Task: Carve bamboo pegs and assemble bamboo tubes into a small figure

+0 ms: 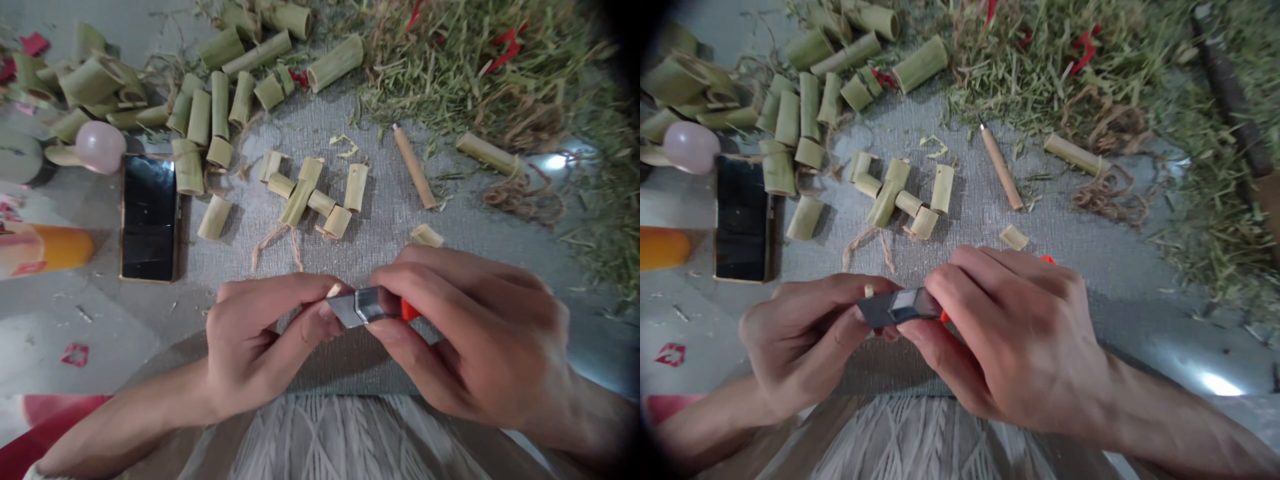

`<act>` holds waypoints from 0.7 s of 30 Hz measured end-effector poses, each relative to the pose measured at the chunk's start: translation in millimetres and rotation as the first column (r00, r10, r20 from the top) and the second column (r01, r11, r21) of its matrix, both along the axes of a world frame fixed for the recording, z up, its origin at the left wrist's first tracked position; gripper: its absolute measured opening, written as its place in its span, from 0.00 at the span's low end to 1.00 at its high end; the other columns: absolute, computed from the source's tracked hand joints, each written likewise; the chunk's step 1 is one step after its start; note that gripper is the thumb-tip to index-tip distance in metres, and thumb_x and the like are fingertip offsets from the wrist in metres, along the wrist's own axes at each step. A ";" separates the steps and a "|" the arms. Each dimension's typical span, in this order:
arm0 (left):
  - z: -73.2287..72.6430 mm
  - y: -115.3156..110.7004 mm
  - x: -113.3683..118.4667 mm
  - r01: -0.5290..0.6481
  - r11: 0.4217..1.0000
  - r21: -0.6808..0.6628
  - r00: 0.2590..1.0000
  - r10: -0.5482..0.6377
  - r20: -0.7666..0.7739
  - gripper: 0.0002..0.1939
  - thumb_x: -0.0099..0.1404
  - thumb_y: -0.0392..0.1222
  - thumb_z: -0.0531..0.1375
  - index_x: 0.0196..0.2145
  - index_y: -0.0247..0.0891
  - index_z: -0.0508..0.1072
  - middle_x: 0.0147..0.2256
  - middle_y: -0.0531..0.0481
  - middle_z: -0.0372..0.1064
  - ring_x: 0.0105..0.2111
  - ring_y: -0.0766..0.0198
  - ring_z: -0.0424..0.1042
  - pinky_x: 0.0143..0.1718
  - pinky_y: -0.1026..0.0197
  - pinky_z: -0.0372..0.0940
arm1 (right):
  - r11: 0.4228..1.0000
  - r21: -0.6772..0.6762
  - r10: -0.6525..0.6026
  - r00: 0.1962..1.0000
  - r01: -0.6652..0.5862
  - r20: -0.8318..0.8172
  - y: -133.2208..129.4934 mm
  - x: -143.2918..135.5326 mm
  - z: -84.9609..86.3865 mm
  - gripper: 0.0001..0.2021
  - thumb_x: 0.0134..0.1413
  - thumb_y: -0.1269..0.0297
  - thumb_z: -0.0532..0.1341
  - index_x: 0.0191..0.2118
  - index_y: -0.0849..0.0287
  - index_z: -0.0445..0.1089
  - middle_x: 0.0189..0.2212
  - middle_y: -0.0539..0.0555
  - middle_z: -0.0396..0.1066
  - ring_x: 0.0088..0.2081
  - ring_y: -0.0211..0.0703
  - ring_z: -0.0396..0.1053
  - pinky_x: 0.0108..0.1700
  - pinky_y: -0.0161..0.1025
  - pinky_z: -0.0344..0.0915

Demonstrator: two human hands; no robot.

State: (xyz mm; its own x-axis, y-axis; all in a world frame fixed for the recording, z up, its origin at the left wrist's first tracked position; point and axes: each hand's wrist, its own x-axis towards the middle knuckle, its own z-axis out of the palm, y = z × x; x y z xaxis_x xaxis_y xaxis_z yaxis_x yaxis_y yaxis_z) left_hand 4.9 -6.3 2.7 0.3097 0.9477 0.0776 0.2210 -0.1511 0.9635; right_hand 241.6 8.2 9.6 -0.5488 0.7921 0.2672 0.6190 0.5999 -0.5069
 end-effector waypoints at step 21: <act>2.7 2.3 2.4 0.010 1.000 0.005 0.998 -0.010 -0.066 0.07 0.78 0.35 0.64 0.41 0.38 0.82 0.28 0.52 0.82 0.24 0.68 0.80 0.25 0.68 0.71 | 0.999 -0.051 0.000 0.999 -0.002 -0.036 -0.1 0.2 2.6 0.12 0.78 0.60 0.61 0.37 0.57 0.71 0.35 0.55 0.81 0.34 0.46 0.79 0.35 0.49 0.67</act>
State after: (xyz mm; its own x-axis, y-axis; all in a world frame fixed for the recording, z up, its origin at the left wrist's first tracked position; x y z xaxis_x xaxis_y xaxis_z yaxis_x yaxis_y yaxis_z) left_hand 7.3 -4.0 5.4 0.3240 0.9440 0.0617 0.2823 -0.1588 0.9461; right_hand 241.8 8.1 12.2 -0.5404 0.8046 0.2463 0.5994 0.5735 -0.5585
